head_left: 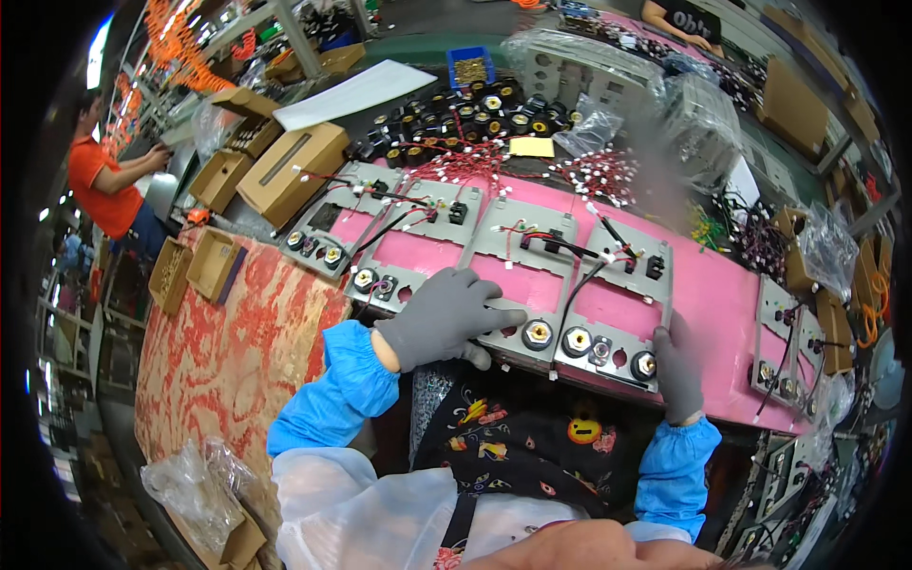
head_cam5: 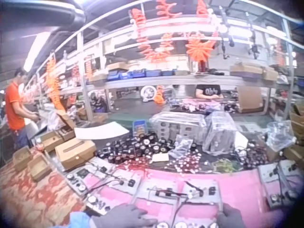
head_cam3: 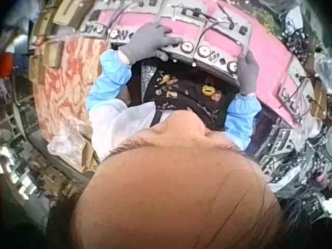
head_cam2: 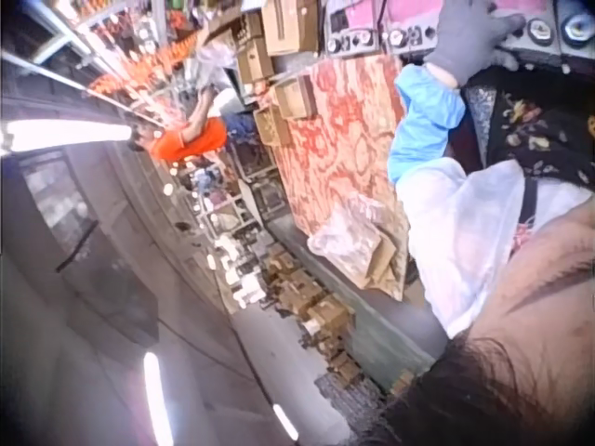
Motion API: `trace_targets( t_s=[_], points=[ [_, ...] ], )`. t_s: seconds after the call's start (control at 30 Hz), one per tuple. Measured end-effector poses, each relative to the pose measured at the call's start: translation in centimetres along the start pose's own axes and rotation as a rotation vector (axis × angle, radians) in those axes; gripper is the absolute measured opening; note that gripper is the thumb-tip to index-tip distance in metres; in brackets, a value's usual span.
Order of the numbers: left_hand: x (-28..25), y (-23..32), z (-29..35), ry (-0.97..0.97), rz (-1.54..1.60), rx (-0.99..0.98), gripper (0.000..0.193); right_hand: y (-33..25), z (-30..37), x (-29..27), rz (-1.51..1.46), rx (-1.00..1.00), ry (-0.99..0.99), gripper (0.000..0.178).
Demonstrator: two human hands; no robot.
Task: Assembling electronic components onto a pink mounting plate using wires and a screwdriver.
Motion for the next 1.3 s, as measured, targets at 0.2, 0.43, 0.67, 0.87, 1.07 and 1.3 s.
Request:
trace_targets(
  t_s=[0.2,0.43,0.67,0.87,1.07,1.3],
  points=[
    [0.2,-0.4,2.2,0.073,-0.08,-0.004,0.077,-0.2,-0.7,0.1,0.235,-0.045,-0.117,0.037],
    [-4.9,-8.7,10.5,0.506,-0.229,-0.643,0.048,0.7,-0.4,-0.8,0.198,-0.041,-0.076,0.038],
    [-3.8,-14.0,6.5,-0.109,-0.509,-0.945,0.038,0.9,-0.4,0.0,0.11,-0.074,-0.076,0.036],
    [-3.1,-14.6,5.8,-0.018,-0.484,-0.912,0.034,-1.2,-0.3,-0.2,0.185,0.063,-0.111,0.032],
    [-3.8,-15.2,6.7,-0.092,-0.362,-0.829,0.038,0.7,-0.6,0.1,0.136,-0.039,-0.112,0.036],
    [-2.3,-14.6,7.5,-0.016,-0.471,-0.77,0.036,-0.8,-0.5,0.2,0.185,0.007,-0.104,0.031]
  ],
)
Point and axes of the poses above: each hand's wrist, its own z-axis away from the middle knuckle, its own x-axis out of the palm, y = z × x, the point moved 2 cm from there along -z, towards the middle knuckle, and after that the axes turned 10 degrees about y, right-handed, at the moved point
